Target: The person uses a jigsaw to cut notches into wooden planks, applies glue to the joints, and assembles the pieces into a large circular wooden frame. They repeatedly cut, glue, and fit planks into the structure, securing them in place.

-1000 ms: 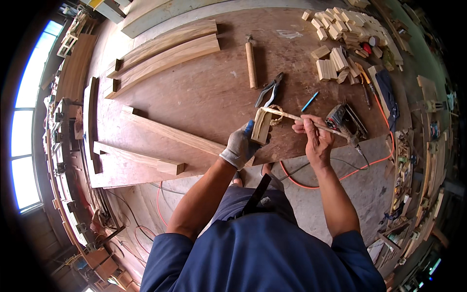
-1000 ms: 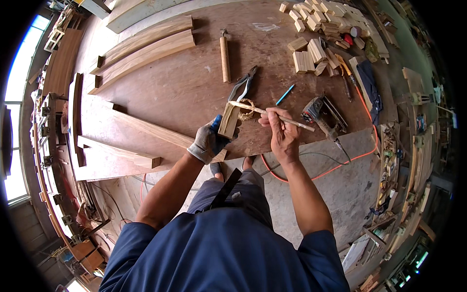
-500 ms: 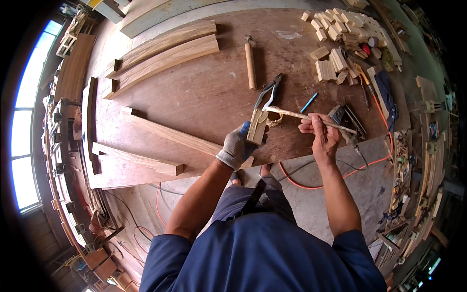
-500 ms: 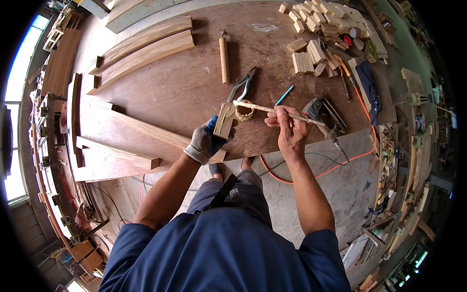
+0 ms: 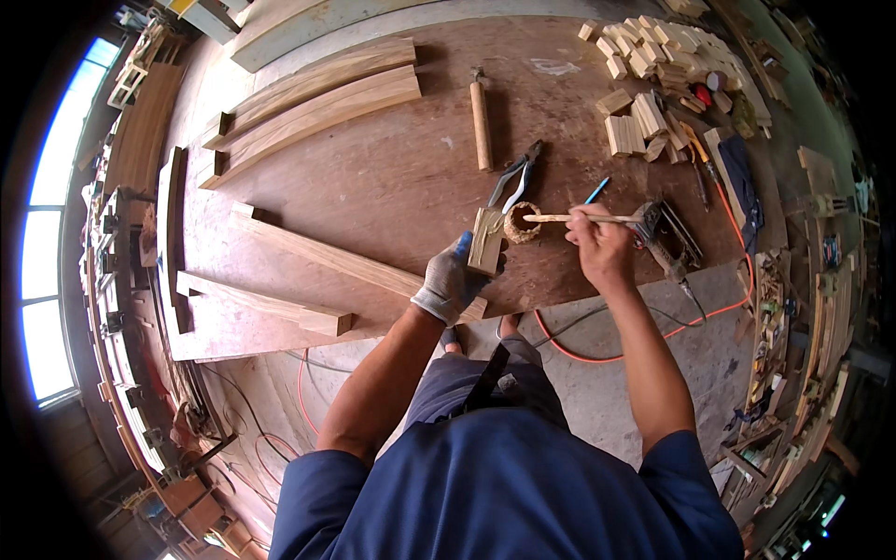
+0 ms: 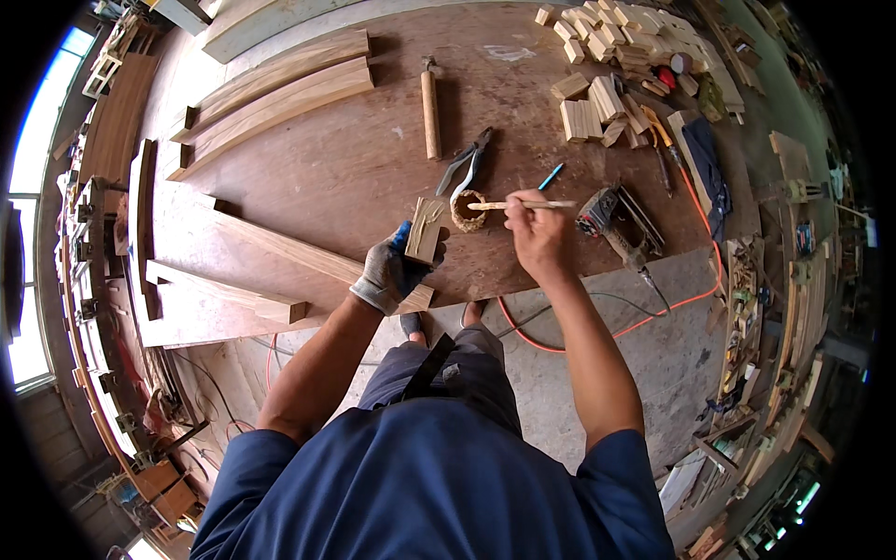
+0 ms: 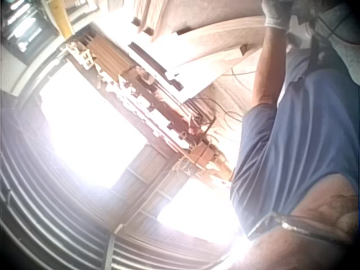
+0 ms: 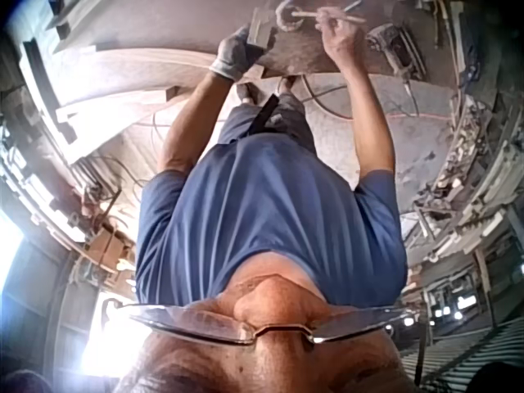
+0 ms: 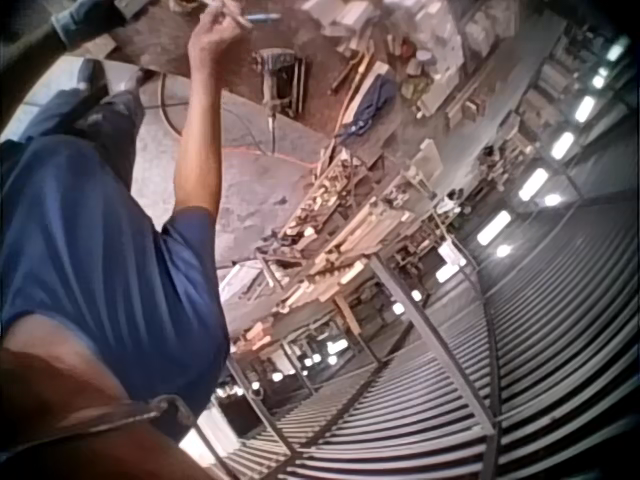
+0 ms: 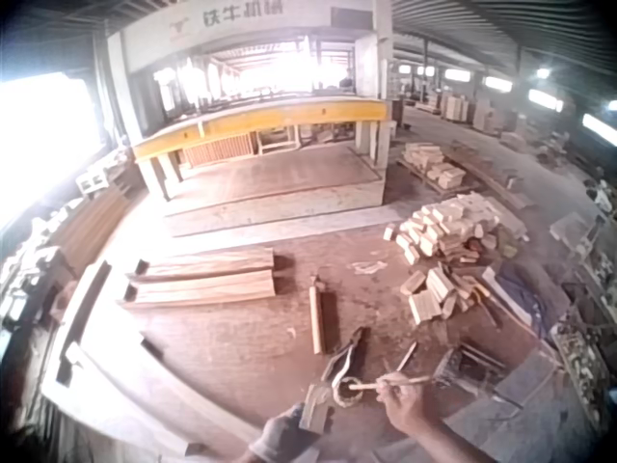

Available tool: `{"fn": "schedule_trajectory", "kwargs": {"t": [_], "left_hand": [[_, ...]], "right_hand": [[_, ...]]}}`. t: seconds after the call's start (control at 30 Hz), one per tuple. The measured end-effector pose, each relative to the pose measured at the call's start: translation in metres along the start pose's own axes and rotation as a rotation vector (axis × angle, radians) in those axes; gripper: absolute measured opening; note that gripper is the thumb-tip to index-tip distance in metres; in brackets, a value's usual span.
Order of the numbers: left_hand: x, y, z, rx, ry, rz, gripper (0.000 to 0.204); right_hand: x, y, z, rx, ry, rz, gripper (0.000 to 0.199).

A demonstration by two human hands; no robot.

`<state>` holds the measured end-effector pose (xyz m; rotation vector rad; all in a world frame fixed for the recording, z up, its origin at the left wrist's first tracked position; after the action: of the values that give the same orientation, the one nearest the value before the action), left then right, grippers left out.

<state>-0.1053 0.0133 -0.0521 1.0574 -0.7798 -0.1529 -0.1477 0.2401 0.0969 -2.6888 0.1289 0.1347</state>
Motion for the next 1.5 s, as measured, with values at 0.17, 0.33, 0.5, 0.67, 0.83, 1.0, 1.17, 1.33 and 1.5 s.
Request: {"fn": "schedule_trajectory", "kwargs": {"t": [0.17, 0.33, 0.5, 0.67, 0.83, 1.0, 1.17, 1.33, 1.5], "left_hand": [[-0.002, -0.005, -0.002, 0.013, 0.01, 0.021, 0.051], [-0.002, -0.008, -0.002, 0.039, 0.027, 0.02, 0.052], [-0.008, -0.014, -0.002, 0.035, 0.027, 0.038, 0.053], [-0.011, -0.004, -0.002, 0.09, 0.03, 0.052, 0.052], [-0.022, -0.01, -0.006, 0.105, 0.028, -0.001, 0.05], [-0.026, -0.005, -0.006, 0.102, 0.027, -0.035, 0.048], [-0.022, -0.002, 0.001, 0.04, 0.042, 0.005, 0.049], [-0.015, 0.013, 0.0, 0.028, 0.027, -0.036, 0.051], [-0.01, 0.017, 0.003, 0.003, 0.028, -0.057, 0.051]], "right_hand": [[-0.008, 0.039, -0.005, 0.291, -0.234, -0.086, 0.02], [-0.01, 0.023, 0.018, -0.097, 0.034, 0.013, 0.021], [-0.001, -0.008, 0.044, -0.267, 0.303, 0.111, 0.026], [0.018, -0.033, 0.08, -0.572, 0.489, 0.255, 0.026], [0.026, -0.025, 0.015, -0.549, 0.311, 0.021, 0.03], [0.04, -0.011, -0.025, -0.414, 0.126, -0.107, 0.022], [0.042, -0.012, -0.028, -0.452, 0.158, -0.146, 0.023], [0.026, -0.013, -0.021, -0.398, 0.101, -0.06, 0.023], [0.021, -0.017, -0.033, -0.339, -0.003, -0.037, 0.022]]}}
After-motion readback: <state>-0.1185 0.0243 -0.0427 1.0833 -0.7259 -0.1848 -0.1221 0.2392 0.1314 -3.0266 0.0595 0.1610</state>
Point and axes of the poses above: each hand's wrist, its own x-axis away from the middle knuckle, its own y-axis out of the palm, z = x × y, the point moved 10 cm from there along -x, towards the middle knuckle, and after that the axes turned 1 degree about -x, right-handed, at the moved point
